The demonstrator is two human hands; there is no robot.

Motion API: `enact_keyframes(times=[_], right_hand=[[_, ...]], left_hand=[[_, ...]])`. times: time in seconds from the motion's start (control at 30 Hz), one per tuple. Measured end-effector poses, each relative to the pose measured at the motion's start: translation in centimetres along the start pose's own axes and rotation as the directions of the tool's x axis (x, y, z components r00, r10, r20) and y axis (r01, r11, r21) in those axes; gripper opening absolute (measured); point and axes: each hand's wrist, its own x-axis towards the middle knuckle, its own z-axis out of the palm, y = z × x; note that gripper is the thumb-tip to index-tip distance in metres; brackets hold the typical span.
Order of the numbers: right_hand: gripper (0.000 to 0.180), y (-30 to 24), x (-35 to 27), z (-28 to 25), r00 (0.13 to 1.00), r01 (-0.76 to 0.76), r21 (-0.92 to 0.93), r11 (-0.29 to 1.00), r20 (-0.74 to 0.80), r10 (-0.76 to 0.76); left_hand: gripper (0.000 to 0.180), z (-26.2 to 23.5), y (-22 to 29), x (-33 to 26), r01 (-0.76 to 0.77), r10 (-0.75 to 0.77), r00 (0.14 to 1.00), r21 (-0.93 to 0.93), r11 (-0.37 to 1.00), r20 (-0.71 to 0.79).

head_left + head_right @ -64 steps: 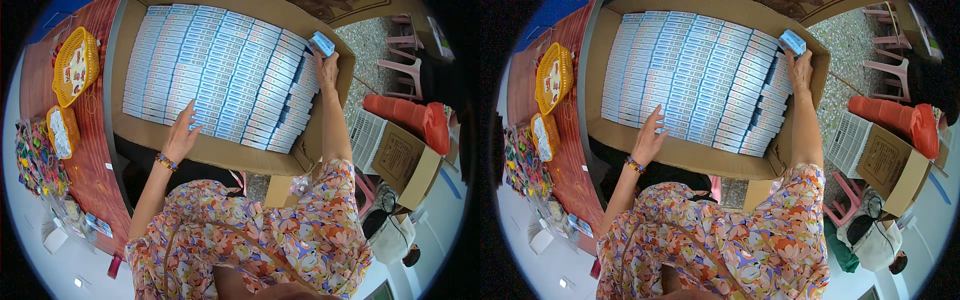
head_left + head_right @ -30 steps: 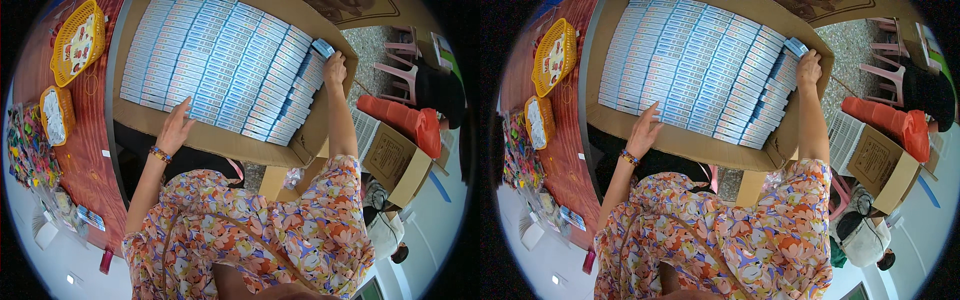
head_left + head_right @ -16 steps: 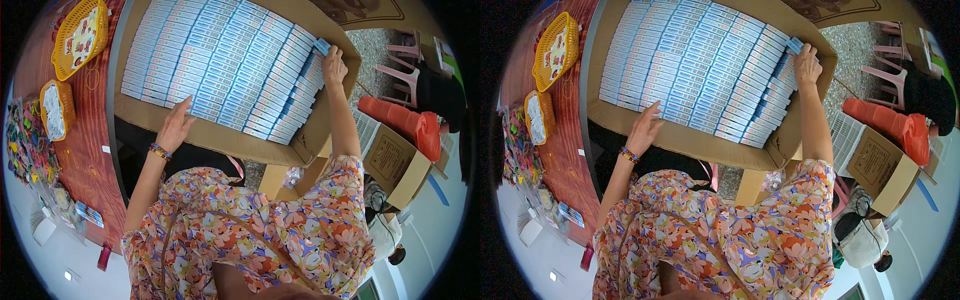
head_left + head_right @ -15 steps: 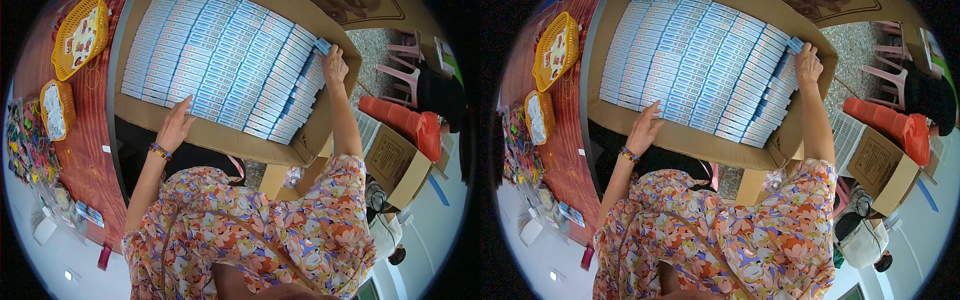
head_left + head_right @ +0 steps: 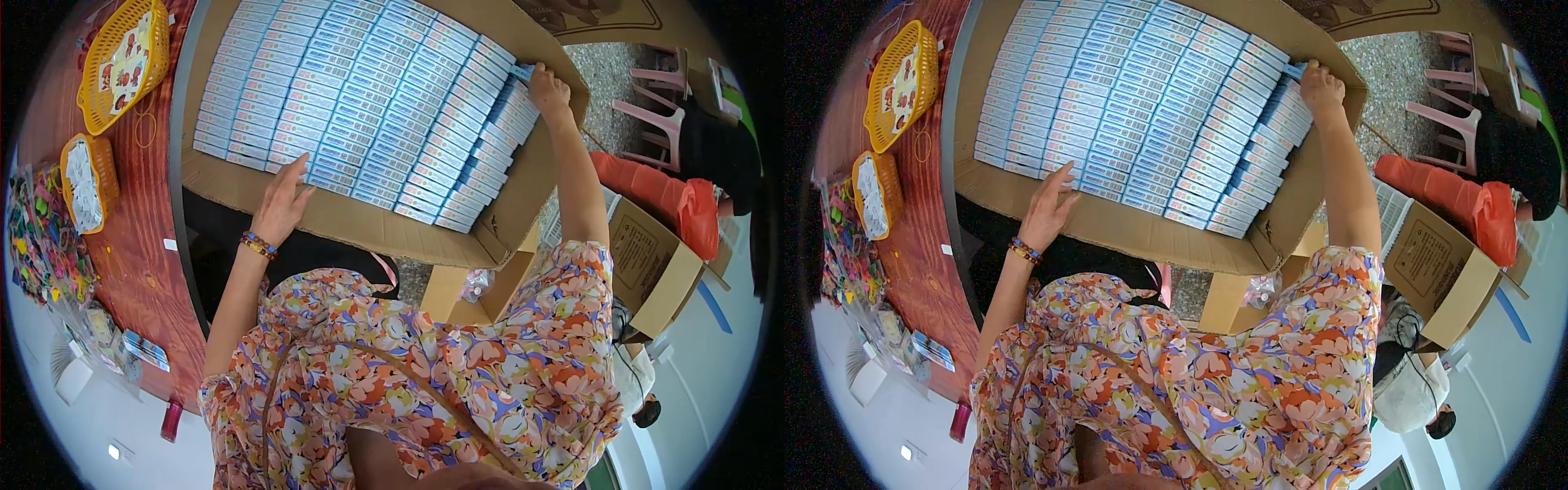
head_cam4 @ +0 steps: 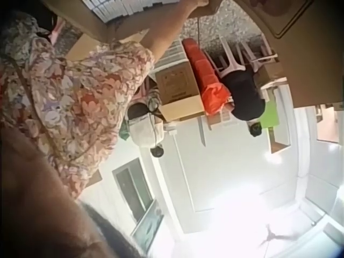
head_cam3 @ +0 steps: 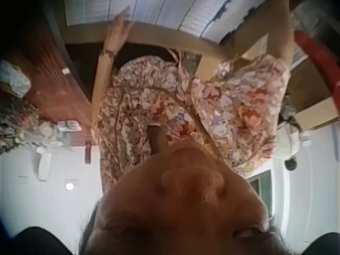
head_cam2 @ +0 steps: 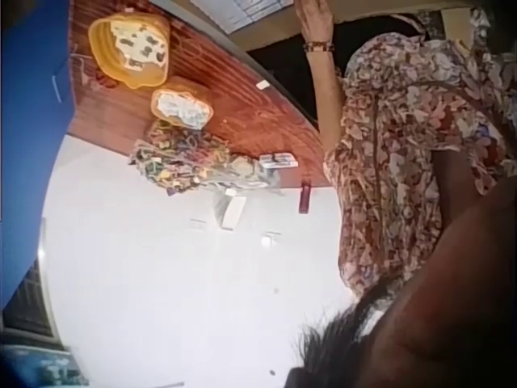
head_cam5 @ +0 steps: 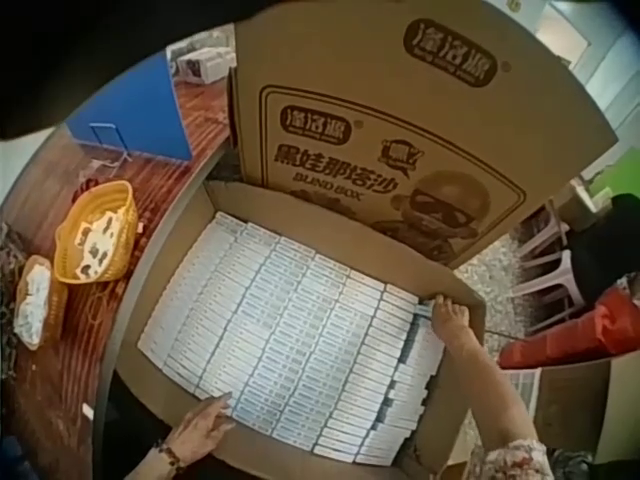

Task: Packaging small toy components and cards into individual boxes and then into a larger shipping box.

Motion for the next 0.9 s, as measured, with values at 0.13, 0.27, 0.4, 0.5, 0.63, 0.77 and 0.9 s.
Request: enact_keyframes(times=[0.13, 0.27, 0.4, 0.5, 0.63, 0.77, 0.9], right_hand=[[0.029, 0.3, 0.8, -0.4, 0.995, 0.052, -0.051, 0.997, 0.085, -0.048], [0.043, 0.3, -0.3, -0.2, 0.997, 0.032, -0.040, 0.999, 0.077, -0.029], [0.062, -1.5, -3.1, -1.2, 0.995, -0.098, 0.161, 0.982, 0.022, 0.095], [0.069, -1.7, -3.4, -1.9, 0.977, -0.210, 0.217, 0.953, 0.068, 0.200], [0.072, -2.2, -0.8, -1.2, 0.942, -0.326, 0.149, 0.933, 0.136, 0.307], [0.065, -2.2, 0.8, -1.9, 0.933, -0.334, 0.148, 0.931, 0.192, 0.304], [0.061, -2.2, 1.4, -1.3, 0.947, -0.273, 0.169, 0.947, 0.223, 0.233]], left_hand=[[0.060, 0.2, 0.0, 0.3, -0.019, 0.019, 1.000, 0.009, 1.000, -0.002], [0.060, 0.3, -0.2, -0.1, -0.026, 0.026, 1.000, -0.011, 1.000, -0.007], [0.060, 0.2, -1.1, -0.5, -0.073, 0.074, 0.996, 0.019, 0.997, -0.049], [0.061, 0.4, -1.2, -0.4, -0.093, 0.093, 0.995, 0.021, 0.995, -0.044], [0.060, 0.4, -1.3, -0.4, -0.082, 0.082, 0.996, 0.024, 0.996, -0.033], [0.060, 0.2, -1.2, -0.4, -0.062, 0.062, 0.997, 0.002, 0.998, -0.054], [0.060, 0.2, -0.9, -0.5, -0.003, 0.003, 0.999, -0.013, 1.000, -0.039]])
